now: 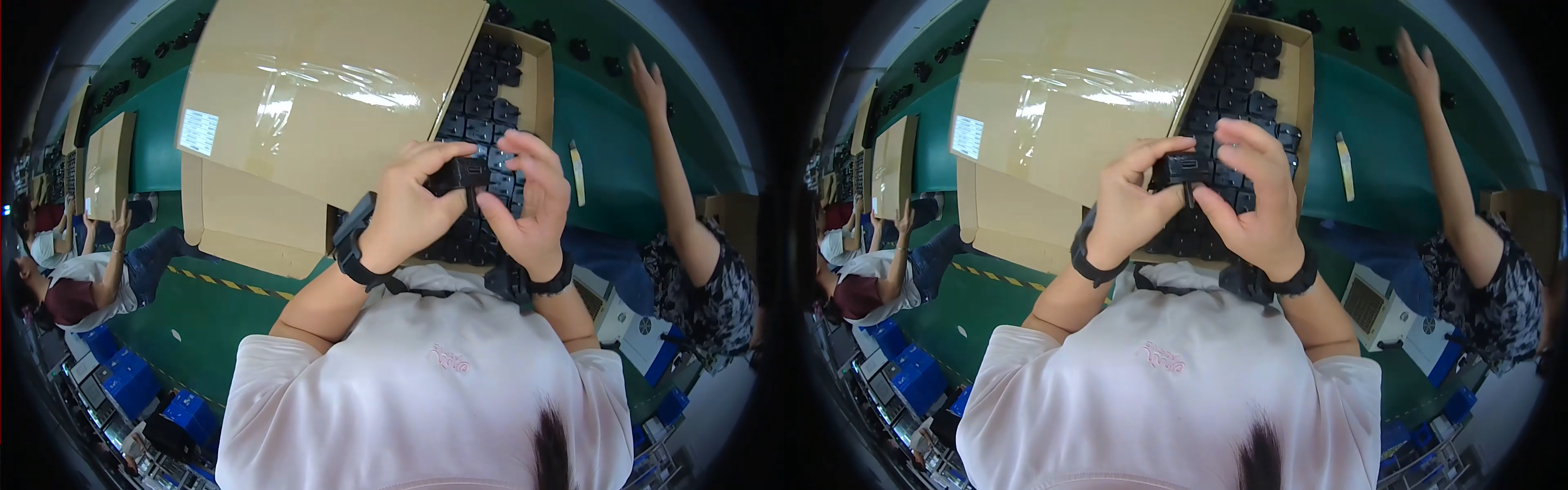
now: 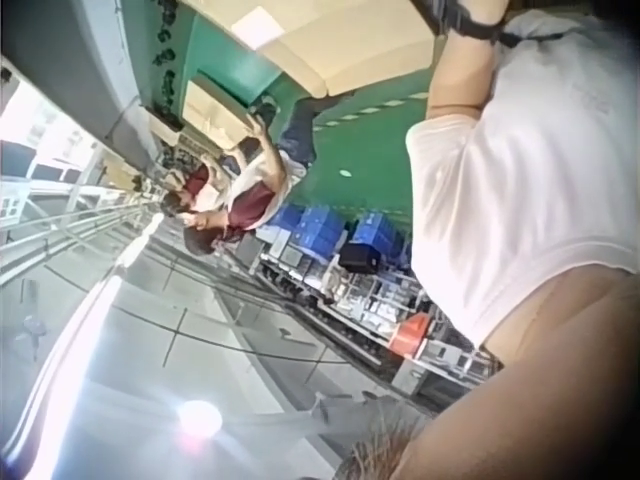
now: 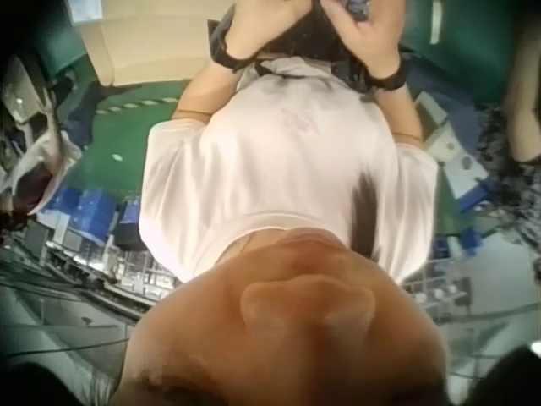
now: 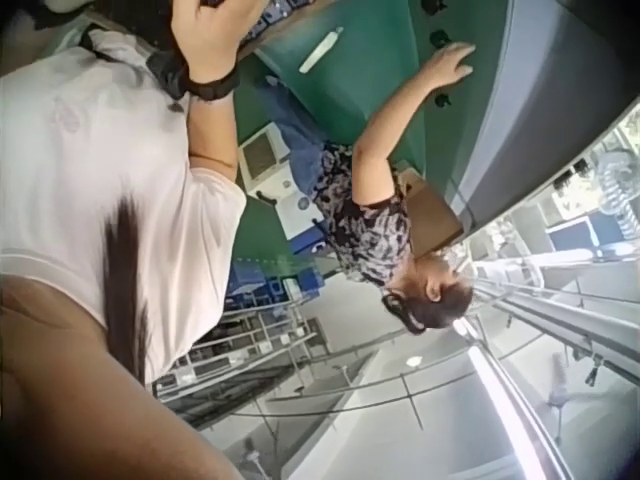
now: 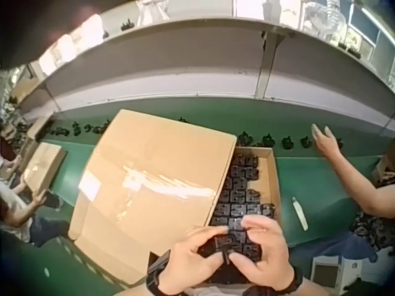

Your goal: The person picks up power adapters from a table to inspect them and press their prongs before using a utility knife to open a cardboard box. They then continue inspecting and pressing the prongs of the power adapters found inside the box.

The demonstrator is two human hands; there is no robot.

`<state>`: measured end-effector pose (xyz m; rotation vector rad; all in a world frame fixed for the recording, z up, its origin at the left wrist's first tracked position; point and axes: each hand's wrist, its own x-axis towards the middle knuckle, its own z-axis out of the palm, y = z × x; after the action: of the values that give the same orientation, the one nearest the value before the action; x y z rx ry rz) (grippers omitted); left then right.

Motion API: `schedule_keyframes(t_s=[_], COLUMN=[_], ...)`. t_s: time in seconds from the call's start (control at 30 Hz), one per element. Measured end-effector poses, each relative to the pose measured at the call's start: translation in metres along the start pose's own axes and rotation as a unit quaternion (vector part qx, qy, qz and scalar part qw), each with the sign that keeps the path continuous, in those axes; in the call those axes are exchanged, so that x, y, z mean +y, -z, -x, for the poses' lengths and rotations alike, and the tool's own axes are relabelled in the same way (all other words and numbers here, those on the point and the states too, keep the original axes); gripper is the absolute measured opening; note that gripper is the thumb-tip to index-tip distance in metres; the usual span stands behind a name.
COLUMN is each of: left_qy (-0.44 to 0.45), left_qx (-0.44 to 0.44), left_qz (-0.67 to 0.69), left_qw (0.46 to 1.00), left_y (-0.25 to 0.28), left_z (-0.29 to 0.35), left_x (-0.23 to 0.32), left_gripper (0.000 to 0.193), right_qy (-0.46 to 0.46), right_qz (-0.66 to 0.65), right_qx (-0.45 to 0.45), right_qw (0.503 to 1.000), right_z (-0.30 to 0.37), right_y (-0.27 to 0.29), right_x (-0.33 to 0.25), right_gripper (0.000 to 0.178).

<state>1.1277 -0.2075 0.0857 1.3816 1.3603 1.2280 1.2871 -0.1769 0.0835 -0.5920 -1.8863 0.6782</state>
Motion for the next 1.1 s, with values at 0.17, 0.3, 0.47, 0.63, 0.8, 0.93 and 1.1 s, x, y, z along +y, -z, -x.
schedule_keyframes(t_s=[0.17, 0.3, 0.47, 0.63, 0.8, 0.93, 1.1], left_qy=[-0.055, -0.046, 0.112, 0.398, 0.352, 0.343, 0.247], left_qx=[-0.059, -0.03, 0.394, 0.263, 0.188, 0.166, 0.183], left_qz=[-0.071, 0.037, 0.033, 0.361, 0.449, 0.506, 0.541], left_qw=[0.994, 0.998, 0.912, 0.801, 0.8, 0.774, 0.783], left_y=[-0.006, 0.008, 0.068, 0.075, 0.08, 0.096, 0.125], left_z=[-0.009, -0.013, 0.031, 0.06, 0.08, 0.093, 0.104], left_x=[-0.002, 0.002, -0.021, -0.042, -0.051, -0.035, -0.026], left_gripper=[0.049, 0.048, 0.032, 0.035, 0.04, 0.044, 0.047], right_qy=[-0.239, -0.288, -0.402, -0.425, -0.465, -0.452, -0.477], right_qz=[-0.163, -0.111, -0.157, -0.347, 0.057, -0.204, -0.122], right_qx=[-0.071, -0.071, 0.239, 0.335, 0.201, 0.367, 0.331], right_qw=[0.955, 0.948, 0.87, 0.766, 0.86, 0.787, 0.805], right_z=[0.01, -0.003, -0.048, -0.022, 0.01, -0.007, -0.016], right_y=[0.011, 0.033, 0.117, 0.223, 0.259, 0.22, 0.188], right_x=[0.013, 0.047, 0.201, 0.381, 0.39, 0.369, 0.307], right_gripper=[0.045, 0.04, 0.03, 0.032, 0.021, 0.03, 0.032])
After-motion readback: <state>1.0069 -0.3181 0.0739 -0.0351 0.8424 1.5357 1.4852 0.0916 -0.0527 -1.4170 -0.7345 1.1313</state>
